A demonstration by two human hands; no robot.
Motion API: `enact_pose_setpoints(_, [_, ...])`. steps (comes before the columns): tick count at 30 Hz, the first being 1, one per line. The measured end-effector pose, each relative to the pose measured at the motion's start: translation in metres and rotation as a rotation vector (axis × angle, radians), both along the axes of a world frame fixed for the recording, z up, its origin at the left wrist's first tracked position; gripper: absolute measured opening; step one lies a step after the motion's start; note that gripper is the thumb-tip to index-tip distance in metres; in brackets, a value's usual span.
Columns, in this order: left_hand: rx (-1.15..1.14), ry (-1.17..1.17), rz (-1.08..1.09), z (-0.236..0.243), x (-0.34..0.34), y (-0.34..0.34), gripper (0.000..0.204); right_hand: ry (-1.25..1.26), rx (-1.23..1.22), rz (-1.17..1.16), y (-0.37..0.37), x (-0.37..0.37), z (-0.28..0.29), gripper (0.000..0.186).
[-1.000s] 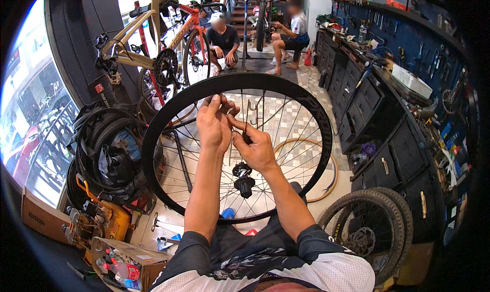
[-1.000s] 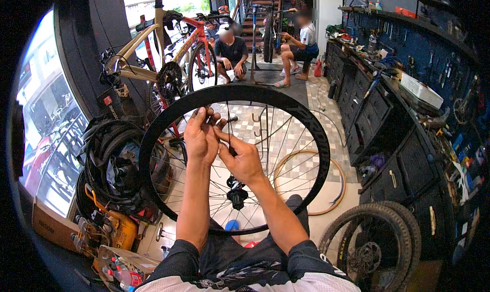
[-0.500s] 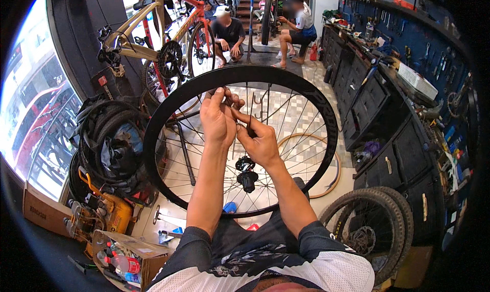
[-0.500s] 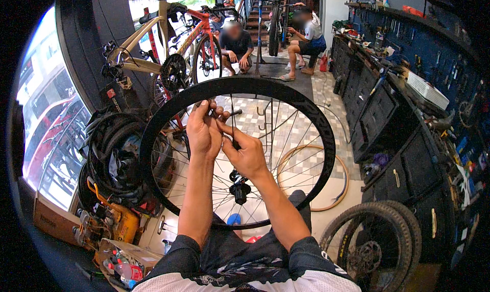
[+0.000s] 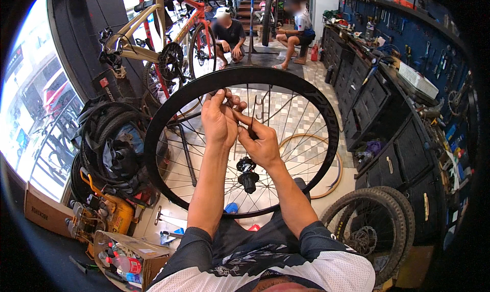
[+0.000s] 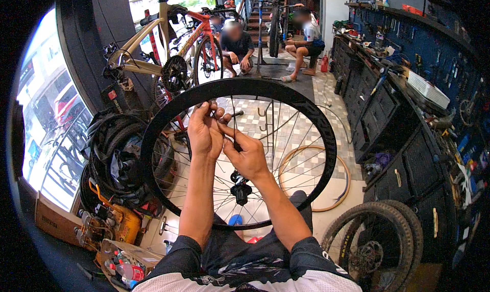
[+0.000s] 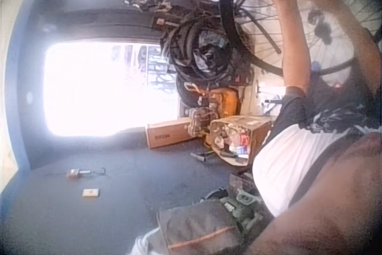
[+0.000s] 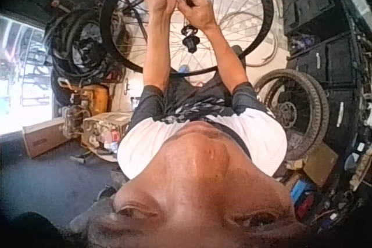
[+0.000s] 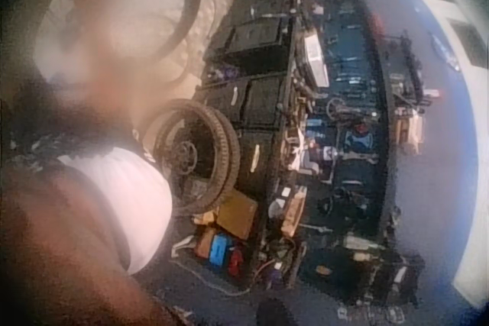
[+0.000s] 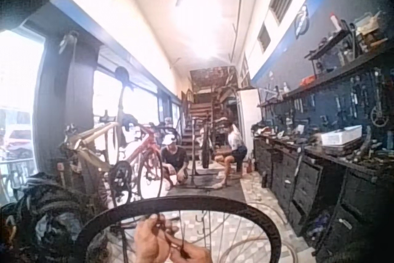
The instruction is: The person laces spokes into a bicycle wheel rim, threading each spoke through the rim and hub by hand. The wheel is held upright and rotated as needed to access different spoke holes.
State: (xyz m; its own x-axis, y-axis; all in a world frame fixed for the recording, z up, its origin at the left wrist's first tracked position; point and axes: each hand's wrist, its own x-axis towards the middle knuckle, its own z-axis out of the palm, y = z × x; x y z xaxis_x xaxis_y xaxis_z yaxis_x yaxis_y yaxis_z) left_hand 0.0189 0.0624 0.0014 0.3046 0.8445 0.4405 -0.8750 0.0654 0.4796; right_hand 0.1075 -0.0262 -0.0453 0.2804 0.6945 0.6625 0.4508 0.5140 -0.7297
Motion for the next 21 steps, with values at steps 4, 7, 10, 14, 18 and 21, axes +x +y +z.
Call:
enact_pose_setpoints(4, [0.001, 0.013, 0.017, 0.0006, 0.0007, 0.0022, 0.007, -0.004, 0.034, -0.014, 0.0034, -0.0011, -0.0004, 0.041])
enact_pose_setpoints(7, [-0.008, 0.032, 0.062, 0.0011, 0.0016, 0.0020, 0.006, -0.030, 0.073, -0.013, 0.0069, -0.0006, -0.0011, 0.040])
enact_pose_setpoints(10, [-0.035, 0.044, 0.087, 0.0045, 0.0014, -0.0020, 0.006, -0.030, 0.075, -0.003, 0.0052, -0.0015, 0.0010, 0.039])
enact_pose_setpoints(14, [-0.051, 0.036, 0.079, 0.0049, 0.0029, -0.0038, 0.006, -0.015, 0.083, -0.023, 0.0014, -0.0038, 0.0023, 0.038])
enact_pose_setpoints(18, [-0.030, 0.026, 0.068, 0.0056, 0.0021, -0.0067, 0.007, -0.002, 0.029, -0.022, 0.0020, -0.0019, -0.0025, 0.040])
enact_pose_setpoints(21, [-0.006, 0.034, 0.061, 0.0053, 0.0014, -0.0064, 0.008, -0.008, 0.037, -0.017, 0.0010, -0.0024, -0.0013, 0.040])
